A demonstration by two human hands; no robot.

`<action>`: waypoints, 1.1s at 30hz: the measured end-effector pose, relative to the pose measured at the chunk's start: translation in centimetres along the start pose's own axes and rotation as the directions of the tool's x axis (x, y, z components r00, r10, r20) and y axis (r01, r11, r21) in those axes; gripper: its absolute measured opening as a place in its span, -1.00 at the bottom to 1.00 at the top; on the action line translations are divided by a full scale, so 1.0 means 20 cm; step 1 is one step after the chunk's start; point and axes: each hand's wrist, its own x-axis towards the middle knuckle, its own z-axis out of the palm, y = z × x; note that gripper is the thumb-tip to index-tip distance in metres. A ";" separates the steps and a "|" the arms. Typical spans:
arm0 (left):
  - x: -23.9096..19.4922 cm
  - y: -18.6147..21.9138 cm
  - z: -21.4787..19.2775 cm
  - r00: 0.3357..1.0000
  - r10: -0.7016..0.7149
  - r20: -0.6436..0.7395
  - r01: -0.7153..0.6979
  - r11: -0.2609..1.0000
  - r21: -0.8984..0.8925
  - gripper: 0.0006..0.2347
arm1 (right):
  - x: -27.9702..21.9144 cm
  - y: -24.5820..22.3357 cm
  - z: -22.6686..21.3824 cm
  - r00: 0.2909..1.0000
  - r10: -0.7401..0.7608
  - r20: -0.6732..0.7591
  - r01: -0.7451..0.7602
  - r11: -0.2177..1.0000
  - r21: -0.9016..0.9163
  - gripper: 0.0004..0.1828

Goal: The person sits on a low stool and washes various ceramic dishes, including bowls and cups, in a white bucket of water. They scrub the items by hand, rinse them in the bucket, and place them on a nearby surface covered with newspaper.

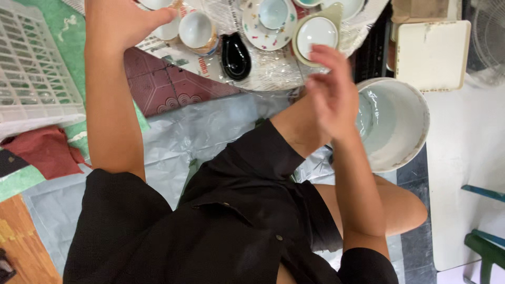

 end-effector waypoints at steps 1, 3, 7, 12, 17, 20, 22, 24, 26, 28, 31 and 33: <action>-0.02 -0.06 0.00 0.999 -0.049 0.010 0.049 0.998 -0.025 -0.59 | 0.03 -0.02 0.08 0.998 -0.024 0.053 0.022 0.999 0.038 -0.57; -0.06 -0.15 0.01 0.993 -0.115 0.020 0.116 0.990 -0.074 -0.61 | 0.06 -0.06 0.21 0.989 -0.048 0.139 0.038 0.996 0.077 -0.55; -0.12 -0.26 0.12 0.990 -0.139 0.002 0.138 0.981 -0.140 -0.55 | 0.05 -0.11 0.42 0.963 -0.064 0.261 0.044 0.996 0.083 -0.54; -0.15 -0.32 0.23 0.997 -0.078 -0.008 0.075 0.976 -0.202 -0.42 | 0.02 -0.08 0.58 0.930 -0.058 0.364 0.017 0.993 0.113 -0.53; -0.15 -0.35 0.29 0.988 -0.127 0.084 0.141 0.971 -0.192 -0.43 | -0.01 -0.08 0.66 0.897 -0.041 0.441 -0.025 0.989 0.142 -0.52; -0.15 -0.35 0.32 0.990 -0.130 0.063 0.139 0.975 -0.175 -0.42 | 0.00 -0.08 0.68 0.891 -0.033 0.454 -0.032 0.990 0.134 -0.52; -0.15 -0.35 0.33 0.996 -0.087 0.027 0.090 0.987 -0.133 -0.42 | 0.00 -0.09 0.68 0.889 -0.024 0.458 -0.043 0.990 0.136 -0.53; -0.16 -0.35 0.33 0.999 -0.044 -0.021 0.042 0.996 -0.080 -0.45 | 0.00 -0.09 0.68 0.887 -0.017 0.462 -0.047 0.991 0.128 -0.53; -0.18 -0.33 0.30 0.997 0.009 -0.078 -0.010 1.000 -0.010 -0.50 | -0.01 -0.08 0.68 0.887 -0.014 0.461 -0.042 0.993 0.113 -0.53; -0.18 -0.26 0.23 0.986 0.077 -0.150 -0.078 0.997 -0.005 -0.53 | -0.03 -0.07 0.67 0.893 -0.018 0.450 -0.049 0.989 0.138 -0.52; -0.17 -0.05 0.08 0.953 0.210 -0.217 -0.209 0.978 0.026 -0.55 | -0.05 -0.03 0.61 0.924 0.020 0.383 -0.113 0.968 0.223 -0.50; -0.15 0.17 0.00 0.928 0.302 -0.218 -0.307 0.952 0.012 -0.54 | -0.06 -0.01 0.54 0.951 0.084 0.298 -0.191 0.916 0.352 -0.49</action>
